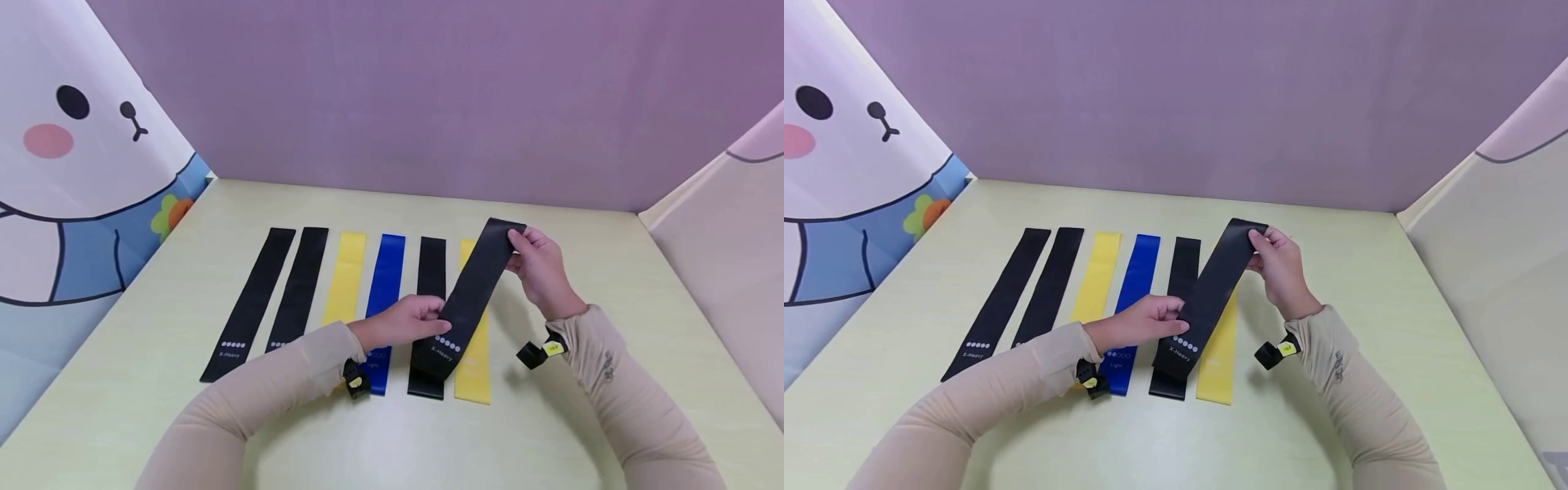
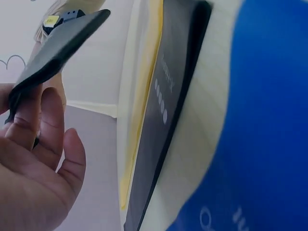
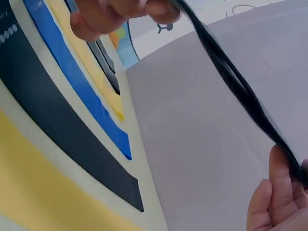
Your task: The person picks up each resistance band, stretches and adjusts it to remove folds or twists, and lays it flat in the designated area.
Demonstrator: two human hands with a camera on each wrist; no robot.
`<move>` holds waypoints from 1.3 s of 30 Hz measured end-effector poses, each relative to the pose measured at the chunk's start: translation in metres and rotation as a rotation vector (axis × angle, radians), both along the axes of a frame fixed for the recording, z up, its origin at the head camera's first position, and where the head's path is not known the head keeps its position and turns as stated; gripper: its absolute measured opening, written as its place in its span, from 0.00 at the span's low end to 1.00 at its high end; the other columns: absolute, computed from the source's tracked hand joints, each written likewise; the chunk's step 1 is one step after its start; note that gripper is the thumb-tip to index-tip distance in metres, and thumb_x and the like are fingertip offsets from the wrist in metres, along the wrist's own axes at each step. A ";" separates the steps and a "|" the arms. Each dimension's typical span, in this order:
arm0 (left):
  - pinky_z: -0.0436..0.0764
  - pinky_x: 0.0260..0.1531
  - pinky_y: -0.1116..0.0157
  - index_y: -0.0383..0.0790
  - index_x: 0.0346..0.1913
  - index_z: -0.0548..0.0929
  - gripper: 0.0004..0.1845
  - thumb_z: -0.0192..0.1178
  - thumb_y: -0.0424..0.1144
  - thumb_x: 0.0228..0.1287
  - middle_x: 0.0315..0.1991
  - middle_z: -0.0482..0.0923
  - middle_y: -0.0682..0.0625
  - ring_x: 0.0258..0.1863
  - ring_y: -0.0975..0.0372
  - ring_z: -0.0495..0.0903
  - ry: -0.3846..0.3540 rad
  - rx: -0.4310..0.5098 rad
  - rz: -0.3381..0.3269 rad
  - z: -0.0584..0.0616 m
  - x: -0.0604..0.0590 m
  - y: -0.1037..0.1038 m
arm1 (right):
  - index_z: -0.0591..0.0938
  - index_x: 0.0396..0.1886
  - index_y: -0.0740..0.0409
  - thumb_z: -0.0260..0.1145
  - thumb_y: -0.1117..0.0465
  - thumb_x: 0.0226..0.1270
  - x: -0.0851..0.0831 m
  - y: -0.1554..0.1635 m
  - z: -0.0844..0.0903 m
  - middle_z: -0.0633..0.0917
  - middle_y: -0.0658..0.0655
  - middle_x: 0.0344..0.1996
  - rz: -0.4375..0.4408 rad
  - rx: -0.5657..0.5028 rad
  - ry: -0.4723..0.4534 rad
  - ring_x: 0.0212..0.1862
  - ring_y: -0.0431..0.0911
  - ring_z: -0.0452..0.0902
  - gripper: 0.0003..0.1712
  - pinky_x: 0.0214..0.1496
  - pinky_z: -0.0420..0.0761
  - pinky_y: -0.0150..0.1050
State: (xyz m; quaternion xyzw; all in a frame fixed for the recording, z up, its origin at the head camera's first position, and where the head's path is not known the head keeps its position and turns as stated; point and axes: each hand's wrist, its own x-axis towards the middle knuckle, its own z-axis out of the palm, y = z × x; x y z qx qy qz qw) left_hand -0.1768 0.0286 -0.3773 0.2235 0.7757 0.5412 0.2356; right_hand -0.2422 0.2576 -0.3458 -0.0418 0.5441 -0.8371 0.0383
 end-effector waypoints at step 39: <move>0.79 0.21 0.67 0.54 0.75 0.55 0.44 0.61 0.23 0.61 0.26 0.79 0.47 0.23 0.61 0.78 -0.358 0.240 0.217 0.000 0.010 0.081 | 0.41 0.77 0.50 0.53 0.69 0.72 -0.038 0.062 0.016 0.81 0.45 0.16 0.111 0.447 -0.022 0.19 0.37 0.78 0.43 0.30 0.79 0.28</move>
